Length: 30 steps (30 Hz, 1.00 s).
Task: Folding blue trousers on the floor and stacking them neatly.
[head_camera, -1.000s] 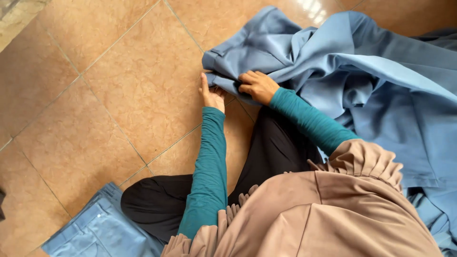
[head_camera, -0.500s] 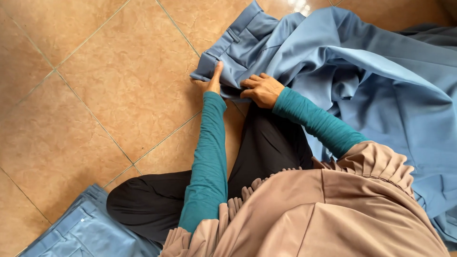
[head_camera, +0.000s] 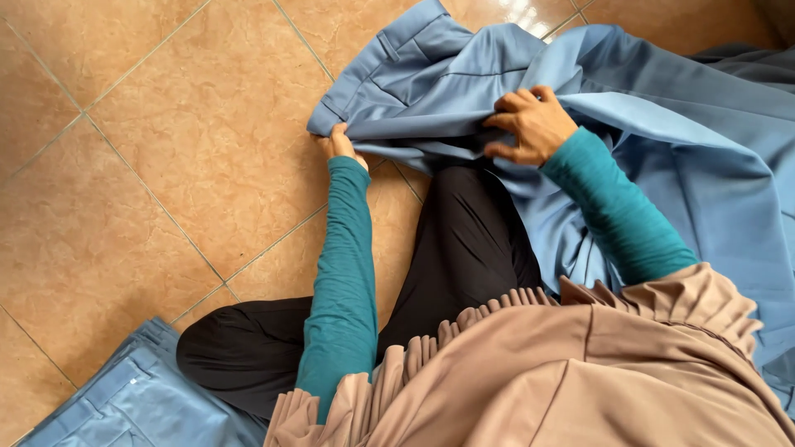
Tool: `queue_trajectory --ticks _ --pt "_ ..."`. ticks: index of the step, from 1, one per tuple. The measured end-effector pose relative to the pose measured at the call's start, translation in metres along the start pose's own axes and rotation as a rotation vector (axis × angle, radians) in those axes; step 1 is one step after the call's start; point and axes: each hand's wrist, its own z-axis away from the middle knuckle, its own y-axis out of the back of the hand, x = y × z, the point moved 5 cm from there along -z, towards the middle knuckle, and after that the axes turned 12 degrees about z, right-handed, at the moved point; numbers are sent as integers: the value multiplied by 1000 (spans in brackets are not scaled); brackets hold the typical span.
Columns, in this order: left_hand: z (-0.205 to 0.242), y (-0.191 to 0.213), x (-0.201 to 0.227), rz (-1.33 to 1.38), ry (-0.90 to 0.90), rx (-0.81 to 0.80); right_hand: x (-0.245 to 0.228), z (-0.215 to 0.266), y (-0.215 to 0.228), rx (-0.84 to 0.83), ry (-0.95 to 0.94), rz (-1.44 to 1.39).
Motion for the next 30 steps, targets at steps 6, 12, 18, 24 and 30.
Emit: queue_trajectory --ticks 6,12,18,24,30 --pt "-10 -31 20 -17 41 -62 26 0 -29 255 12 545" --pt "17 -44 68 -12 92 0 36 1 107 746 -69 -75" --pt "-13 -10 103 119 -22 114 73 18 -46 308 -3 -28" --pt "-29 -8 126 327 10 -17 87 -21 -31 444 -250 -18" --pt "-100 45 194 686 11 -213 -38 -70 54 827 -25 28"
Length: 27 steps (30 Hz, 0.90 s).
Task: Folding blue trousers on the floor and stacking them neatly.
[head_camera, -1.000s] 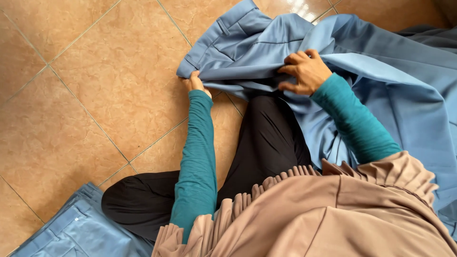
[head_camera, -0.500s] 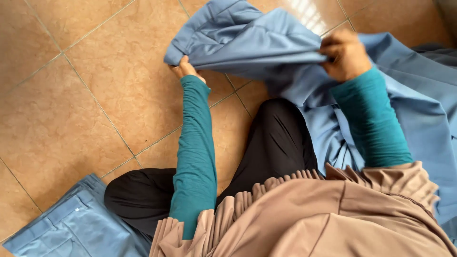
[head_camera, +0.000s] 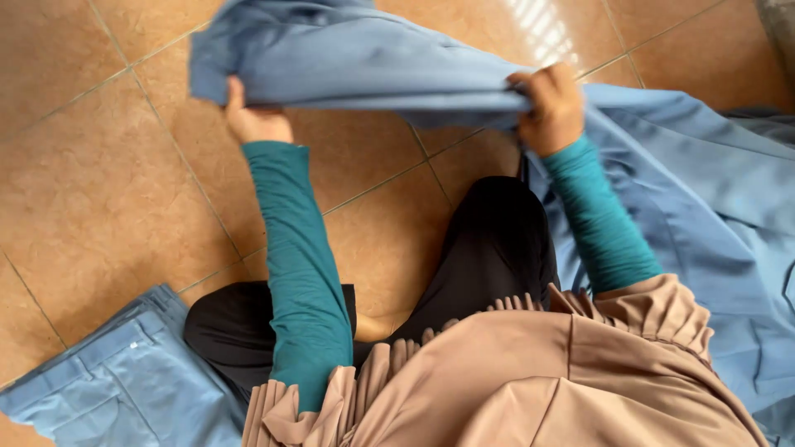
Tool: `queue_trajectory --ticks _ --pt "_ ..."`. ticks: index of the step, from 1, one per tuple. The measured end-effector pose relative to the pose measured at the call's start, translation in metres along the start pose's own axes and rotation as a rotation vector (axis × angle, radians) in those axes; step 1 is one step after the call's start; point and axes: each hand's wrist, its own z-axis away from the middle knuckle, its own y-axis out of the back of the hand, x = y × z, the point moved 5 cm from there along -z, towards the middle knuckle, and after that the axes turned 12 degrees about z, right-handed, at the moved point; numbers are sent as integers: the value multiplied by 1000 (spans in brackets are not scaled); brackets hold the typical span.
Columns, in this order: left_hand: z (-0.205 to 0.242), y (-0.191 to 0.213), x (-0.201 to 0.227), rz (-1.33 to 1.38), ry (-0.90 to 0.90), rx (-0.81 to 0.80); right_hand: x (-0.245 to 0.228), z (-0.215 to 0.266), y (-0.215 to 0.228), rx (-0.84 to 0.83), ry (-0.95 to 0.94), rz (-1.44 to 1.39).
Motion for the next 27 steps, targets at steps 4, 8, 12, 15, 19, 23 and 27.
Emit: queue_trajectory --ticks 4,8,12,15,19,23,27 --pt "7 97 94 26 -159 175 -114 44 -64 -111 128 -178" --pt "82 230 155 -307 -286 879 -171 146 -173 -876 162 28" --pt "124 218 127 -194 -398 809 -180 144 -185 -893 240 75" --pt "157 209 60 -201 -298 730 -180 137 -188 -752 273 29" --pt "195 184 -75 -39 387 495 -202 106 -144 -464 269 -2" --pt "183 162 -117 -270 319 550 -215 114 -131 -431 313 29" --pt "111 223 -92 -242 257 604 -213 95 -116 -477 316 110"
